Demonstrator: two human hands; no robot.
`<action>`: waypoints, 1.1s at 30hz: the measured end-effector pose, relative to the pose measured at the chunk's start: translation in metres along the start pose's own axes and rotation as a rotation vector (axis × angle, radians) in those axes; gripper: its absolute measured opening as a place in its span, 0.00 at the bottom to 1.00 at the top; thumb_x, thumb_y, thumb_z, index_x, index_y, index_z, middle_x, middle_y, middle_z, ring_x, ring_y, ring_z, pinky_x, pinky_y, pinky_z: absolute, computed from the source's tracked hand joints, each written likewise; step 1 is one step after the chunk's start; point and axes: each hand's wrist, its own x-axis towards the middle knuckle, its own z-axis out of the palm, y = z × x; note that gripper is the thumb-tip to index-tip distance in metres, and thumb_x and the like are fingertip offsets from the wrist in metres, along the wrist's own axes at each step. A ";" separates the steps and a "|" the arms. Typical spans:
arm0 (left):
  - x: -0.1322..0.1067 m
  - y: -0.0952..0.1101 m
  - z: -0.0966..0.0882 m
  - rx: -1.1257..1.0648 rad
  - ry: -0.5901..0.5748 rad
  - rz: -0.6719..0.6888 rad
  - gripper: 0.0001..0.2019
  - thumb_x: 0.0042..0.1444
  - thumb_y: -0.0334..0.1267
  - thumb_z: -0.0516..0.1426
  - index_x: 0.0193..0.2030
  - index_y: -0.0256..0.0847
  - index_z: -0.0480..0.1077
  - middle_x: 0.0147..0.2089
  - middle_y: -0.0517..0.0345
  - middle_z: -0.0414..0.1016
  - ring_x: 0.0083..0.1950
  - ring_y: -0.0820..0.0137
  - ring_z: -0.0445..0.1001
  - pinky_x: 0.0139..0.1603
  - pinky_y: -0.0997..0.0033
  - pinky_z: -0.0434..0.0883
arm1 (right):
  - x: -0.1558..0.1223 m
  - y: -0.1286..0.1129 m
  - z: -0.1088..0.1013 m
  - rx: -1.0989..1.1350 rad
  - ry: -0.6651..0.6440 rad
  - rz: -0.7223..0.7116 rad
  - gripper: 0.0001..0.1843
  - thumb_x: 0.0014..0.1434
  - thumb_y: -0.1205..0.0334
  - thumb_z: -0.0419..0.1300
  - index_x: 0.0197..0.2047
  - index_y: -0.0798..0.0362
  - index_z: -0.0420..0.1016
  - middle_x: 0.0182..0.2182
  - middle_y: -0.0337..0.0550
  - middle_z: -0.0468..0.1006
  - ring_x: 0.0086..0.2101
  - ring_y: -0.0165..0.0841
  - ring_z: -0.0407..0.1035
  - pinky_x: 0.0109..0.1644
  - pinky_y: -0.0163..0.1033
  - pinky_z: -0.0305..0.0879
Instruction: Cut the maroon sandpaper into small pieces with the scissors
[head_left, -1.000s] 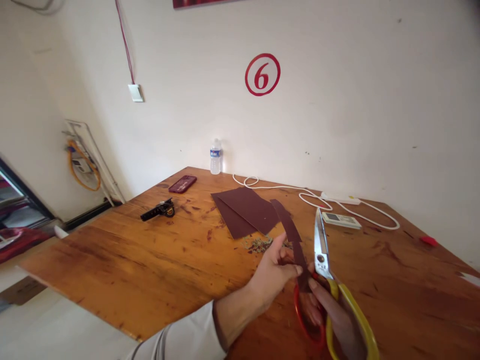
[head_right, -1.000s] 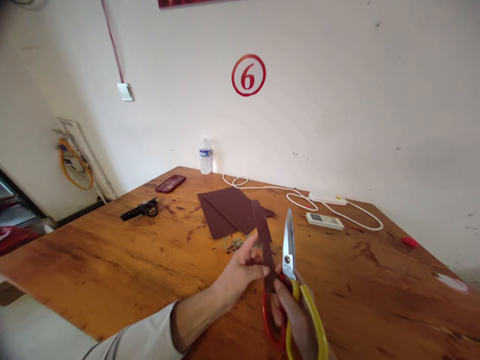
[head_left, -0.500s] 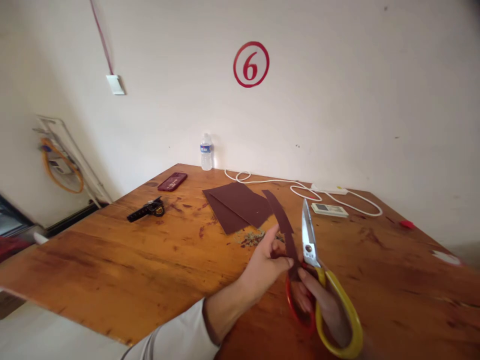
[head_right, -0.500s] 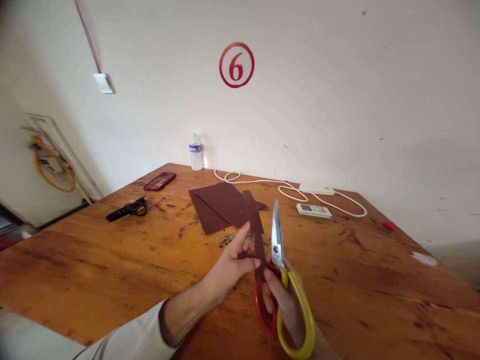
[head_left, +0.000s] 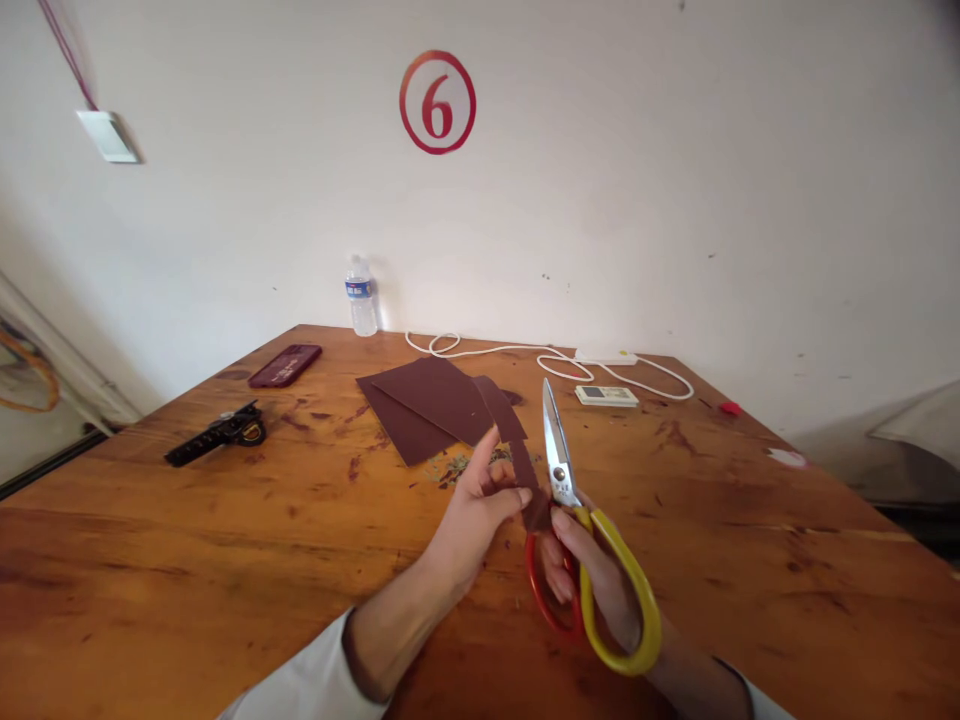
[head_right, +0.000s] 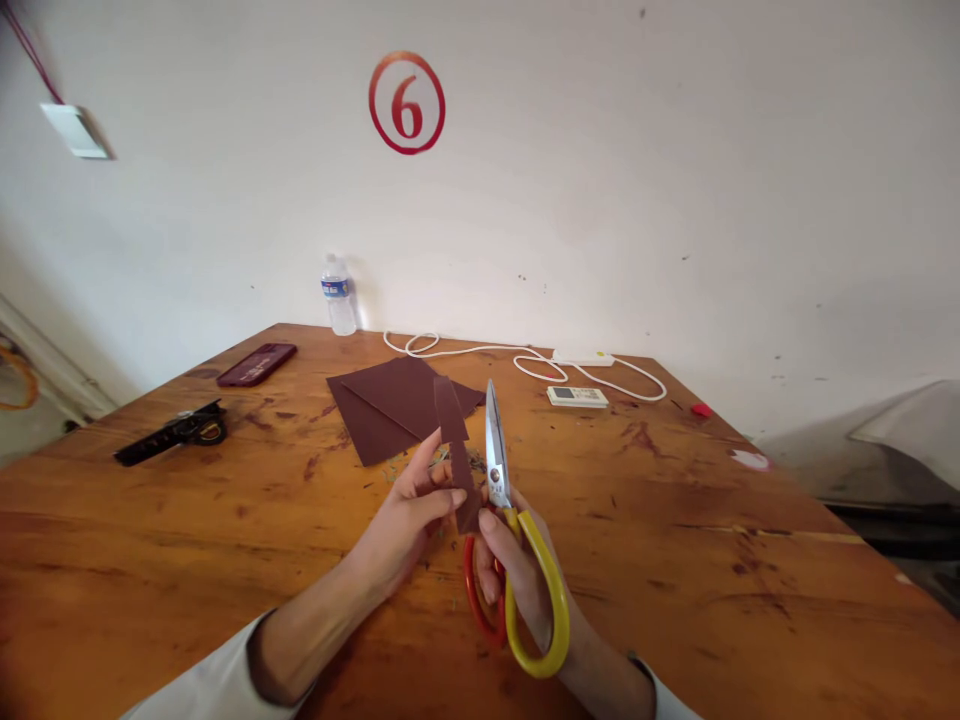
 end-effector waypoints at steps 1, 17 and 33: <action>0.000 0.000 0.000 -0.007 0.001 0.004 0.44 0.47 0.31 0.65 0.72 0.49 0.57 0.35 0.61 0.75 0.36 0.70 0.72 0.40 0.69 0.66 | 0.000 -0.001 0.000 0.010 0.001 -0.005 0.26 0.66 0.40 0.56 0.25 0.49 0.60 0.12 0.28 0.62 0.12 0.22 0.50 0.16 0.29 0.50; 0.001 0.001 0.000 -0.052 -0.045 -0.069 0.35 0.44 0.30 0.66 0.63 0.44 0.67 0.35 0.60 0.75 0.34 0.72 0.71 0.38 0.70 0.64 | 0.000 -0.015 0.007 -0.064 0.021 0.005 0.11 0.60 0.53 0.60 0.36 0.49 0.63 0.13 0.25 0.62 0.13 0.24 0.51 0.17 0.30 0.52; 0.004 0.005 -0.002 -0.018 0.035 0.045 0.30 0.45 0.28 0.65 0.58 0.43 0.71 0.30 0.64 0.74 0.28 0.75 0.69 0.33 0.71 0.65 | -0.007 -0.028 0.006 -0.105 0.000 0.084 0.14 0.69 0.54 0.60 0.51 0.55 0.74 0.40 0.44 0.80 0.32 0.33 0.76 0.35 0.40 0.76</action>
